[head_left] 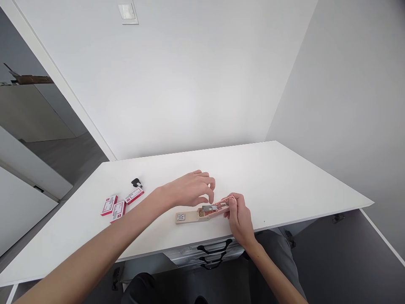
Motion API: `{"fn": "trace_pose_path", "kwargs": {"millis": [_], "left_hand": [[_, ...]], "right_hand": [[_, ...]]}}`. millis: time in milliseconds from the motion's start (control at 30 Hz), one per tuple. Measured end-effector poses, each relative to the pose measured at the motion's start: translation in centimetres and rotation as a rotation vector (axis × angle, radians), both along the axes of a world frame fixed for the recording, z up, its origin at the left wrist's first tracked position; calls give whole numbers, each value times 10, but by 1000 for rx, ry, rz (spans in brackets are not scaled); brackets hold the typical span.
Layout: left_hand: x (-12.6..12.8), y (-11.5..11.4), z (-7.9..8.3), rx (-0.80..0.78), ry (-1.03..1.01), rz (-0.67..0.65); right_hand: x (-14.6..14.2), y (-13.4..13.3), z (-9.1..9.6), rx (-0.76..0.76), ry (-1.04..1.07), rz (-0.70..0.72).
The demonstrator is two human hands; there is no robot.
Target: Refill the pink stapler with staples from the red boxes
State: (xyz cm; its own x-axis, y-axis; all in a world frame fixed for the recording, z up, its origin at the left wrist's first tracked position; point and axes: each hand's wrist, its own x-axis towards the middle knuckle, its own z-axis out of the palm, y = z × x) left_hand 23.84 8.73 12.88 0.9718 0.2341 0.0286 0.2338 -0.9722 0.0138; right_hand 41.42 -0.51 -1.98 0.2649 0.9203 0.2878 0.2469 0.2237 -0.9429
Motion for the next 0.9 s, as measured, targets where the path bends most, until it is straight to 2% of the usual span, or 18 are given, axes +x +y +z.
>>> {"fn": "trace_pose_path", "kwargs": {"millis": [200,600,733,900], "left_hand": [[11,-4,-1,147,110,-92],[23,-9,0,184,110,-163],[26,-10,4,209,176,-164],[35,-15,7,329,303,-208]], "right_hand": [[0,0,-1,-7,-1,2],[0,-1,1,-13,-6,18],[0,-1,1,-21,-19,20],[2,-1,0,-33,-36,24]]}}
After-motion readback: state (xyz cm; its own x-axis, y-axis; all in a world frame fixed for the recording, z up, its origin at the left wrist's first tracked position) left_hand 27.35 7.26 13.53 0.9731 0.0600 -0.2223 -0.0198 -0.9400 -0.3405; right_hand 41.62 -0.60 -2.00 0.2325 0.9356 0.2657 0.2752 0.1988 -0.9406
